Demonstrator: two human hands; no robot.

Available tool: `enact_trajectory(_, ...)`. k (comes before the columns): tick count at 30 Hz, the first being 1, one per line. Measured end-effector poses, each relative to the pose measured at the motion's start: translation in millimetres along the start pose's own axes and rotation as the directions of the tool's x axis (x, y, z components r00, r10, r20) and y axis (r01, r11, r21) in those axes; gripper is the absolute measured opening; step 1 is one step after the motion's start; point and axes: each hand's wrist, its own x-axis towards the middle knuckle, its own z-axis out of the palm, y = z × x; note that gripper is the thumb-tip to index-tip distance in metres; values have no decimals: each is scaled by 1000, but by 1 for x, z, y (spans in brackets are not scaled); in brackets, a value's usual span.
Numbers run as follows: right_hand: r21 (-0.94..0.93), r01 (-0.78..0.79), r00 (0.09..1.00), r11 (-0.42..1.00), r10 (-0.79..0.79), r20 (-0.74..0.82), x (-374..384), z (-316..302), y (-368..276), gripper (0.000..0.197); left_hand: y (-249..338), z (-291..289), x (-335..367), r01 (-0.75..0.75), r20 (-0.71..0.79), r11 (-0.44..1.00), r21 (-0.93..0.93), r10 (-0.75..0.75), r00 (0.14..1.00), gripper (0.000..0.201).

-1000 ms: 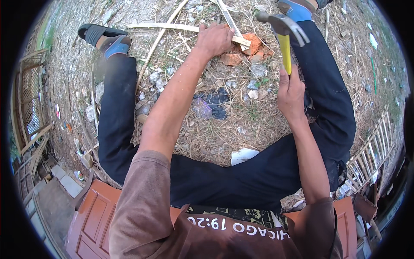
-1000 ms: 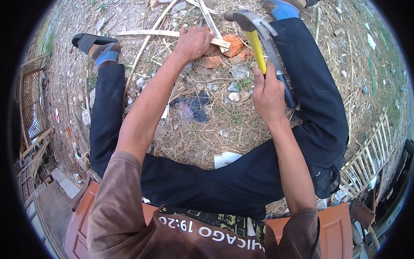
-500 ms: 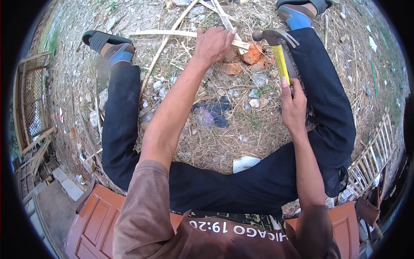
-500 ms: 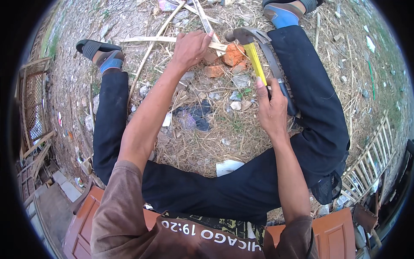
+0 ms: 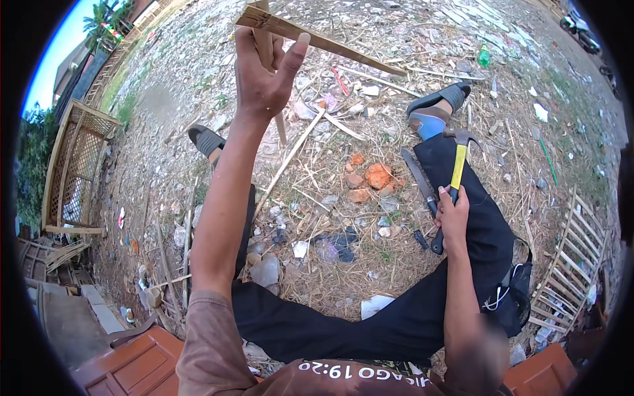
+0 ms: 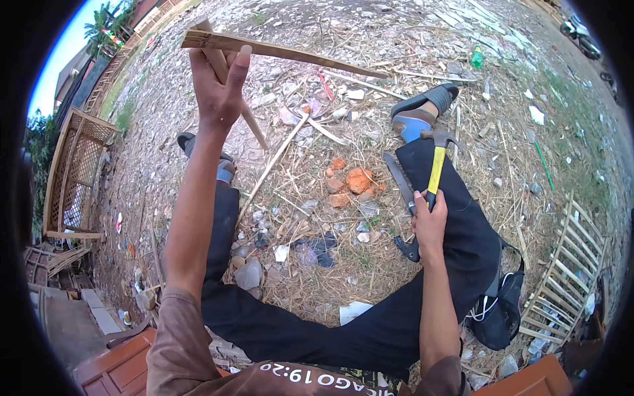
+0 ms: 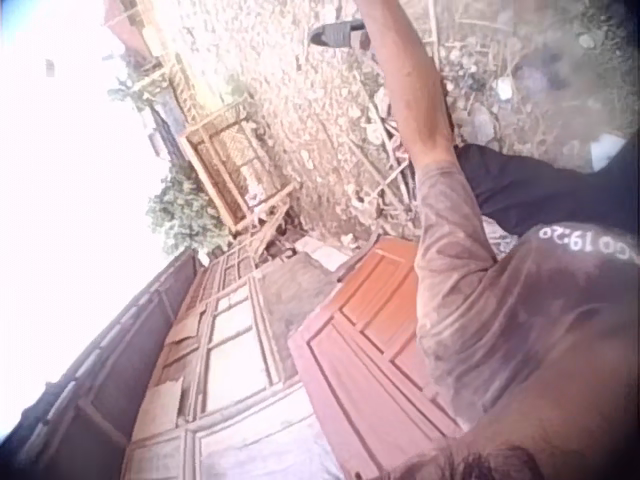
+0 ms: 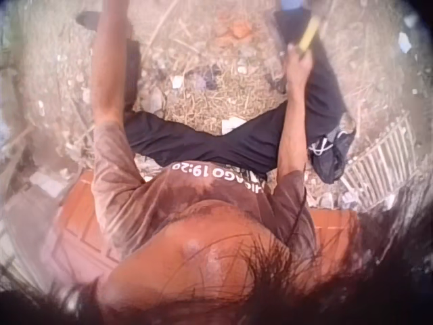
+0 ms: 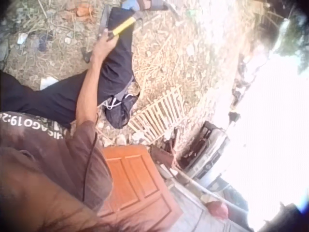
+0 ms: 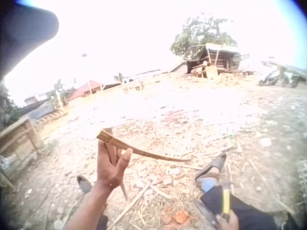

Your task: The person assembles a triangular frame from wooden sticks, using a hammer to drive nails into the joints and a knife to trim the ends of the sticks while sitting on the ground.

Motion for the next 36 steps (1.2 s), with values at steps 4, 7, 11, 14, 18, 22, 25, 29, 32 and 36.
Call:
enact_trajectory(4, 43, 84, 994, 996, -87, 60, -21, 1, -39, 15, 61, -13, 50, -62, -120, 986, -158, 43, 992, 48)
enact_trajectory(7, 82, 155, 983, 985, -162, 86, -39, -3, -61, 15, 100, -26, 59, 64, -129, 971, -231, -95, 987, 47)
enact_trajectory(11, 89, 350, 927, 933, -358, 111, -60, -8, -108, 20, 142, -53, 70, 221, -31, 926, -306, -242, 970, 47)
enact_trajectory(14, 79, 468, 873, 880, -475, 110, -76, -5, -140, 27, 155, -65, 76, 259, 38, 902, -346, -262, 964, 49)
enact_trajectory(18, -106, 744, 668, 660, -734, 120, -71, -1, -155, 35, 176, -69, 75, 405, 165, 855, -323, -370, 914, 35)
enact_trajectory(22, -151, 542, 818, 827, -477, 320, -80, 18, -149, 51, 174, -72, 56, 527, 248, 801, -284, -469, 848, 39)
enact_trajectory(25, -148, 594, 768, 791, -503, 397, -64, 31, -117, 53, 165, -60, 39, 549, 274, 762, -343, -478, 834, 38)
enact_trajectory(29, -269, 601, 774, 753, -464, 430, -49, 44, -87, 54, 150, -52, 20, 598, 302, 684, -419, -516, 802, 36)
enact_trajectory(32, -264, 556, 801, 788, -424, 422, -36, 60, -80, 52, 126, -54, 15, 663, 316, 616, -426, -585, 747, 31)
enact_trajectory(36, -310, 533, 813, 787, -375, 446, -26, 70, -74, 50, 85, -50, 4, 693, 300, 541, -476, -641, 706, 39)
